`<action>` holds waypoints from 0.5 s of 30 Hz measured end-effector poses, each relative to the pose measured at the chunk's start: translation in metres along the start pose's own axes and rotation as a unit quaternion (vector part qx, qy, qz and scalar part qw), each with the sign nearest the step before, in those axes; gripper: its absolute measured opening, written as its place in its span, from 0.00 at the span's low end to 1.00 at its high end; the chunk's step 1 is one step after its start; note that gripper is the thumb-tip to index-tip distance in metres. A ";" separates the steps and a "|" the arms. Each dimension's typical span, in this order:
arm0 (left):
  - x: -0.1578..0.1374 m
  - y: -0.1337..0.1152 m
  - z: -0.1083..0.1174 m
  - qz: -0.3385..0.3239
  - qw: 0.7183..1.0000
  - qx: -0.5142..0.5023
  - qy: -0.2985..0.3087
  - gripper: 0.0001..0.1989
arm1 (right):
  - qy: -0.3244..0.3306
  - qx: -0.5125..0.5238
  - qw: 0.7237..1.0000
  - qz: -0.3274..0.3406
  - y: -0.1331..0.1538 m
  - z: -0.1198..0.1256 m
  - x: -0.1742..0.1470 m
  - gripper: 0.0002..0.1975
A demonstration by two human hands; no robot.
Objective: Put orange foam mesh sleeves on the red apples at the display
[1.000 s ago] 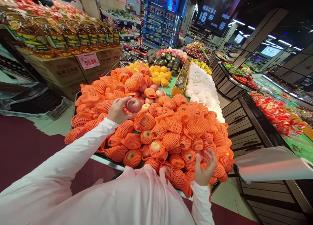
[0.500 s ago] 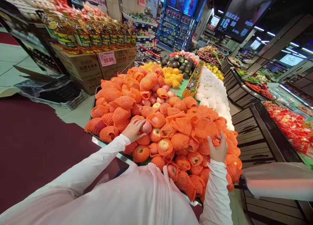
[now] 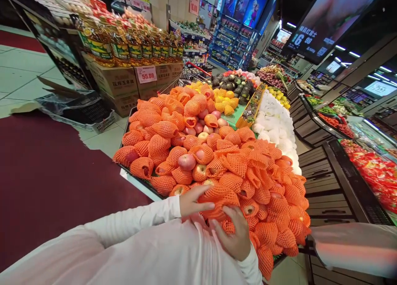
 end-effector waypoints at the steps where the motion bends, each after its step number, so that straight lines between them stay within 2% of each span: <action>1: 0.003 0.002 0.001 0.017 1.000 -0.016 -0.014 0.25 | 0.019 0.012 1.000 -0.004 -0.001 -0.003 -0.001 0.19; 4: 0.015 0.007 0.016 0.054 0.989 -0.113 -0.080 0.21 | 0.062 0.080 0.991 -0.091 -0.019 -0.005 -0.008 0.24; 7: 0.020 0.015 0.034 0.087 0.959 -0.229 -0.144 0.21 | 0.044 0.149 0.961 -0.230 -0.045 0.002 -0.018 0.23; 9: 0.018 0.018 0.037 0.100 0.945 -0.276 -0.148 0.22 | -0.006 0.170 0.940 -0.295 -0.059 0.009 -0.024 0.21; 11: 0.015 0.018 0.034 0.110 0.941 -0.293 -0.131 0.23 | -0.038 0.200 0.921 -0.333 -0.066 0.007 -0.026 0.19; 13: 0.010 0.017 0.030 0.114 0.948 -0.277 -0.109 0.21 | -0.029 0.245 0.906 -0.345 -0.065 -0.007 -0.026 0.19; 15: 0.007 0.015 0.026 0.111 0.961 -0.237 -0.093 0.19 | -0.012 0.264 0.904 -0.336 -0.060 -0.020 -0.024 0.22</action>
Point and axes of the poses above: each hand's wrist, its own x-axis towards the middle knuckle, its own z-axis out of the back of the hand, y = z × x, the point moved 10 cm from there along x, towards the middle knuckle, and after that the axes turned 6 degrees about -y, right-handed, at the moved point
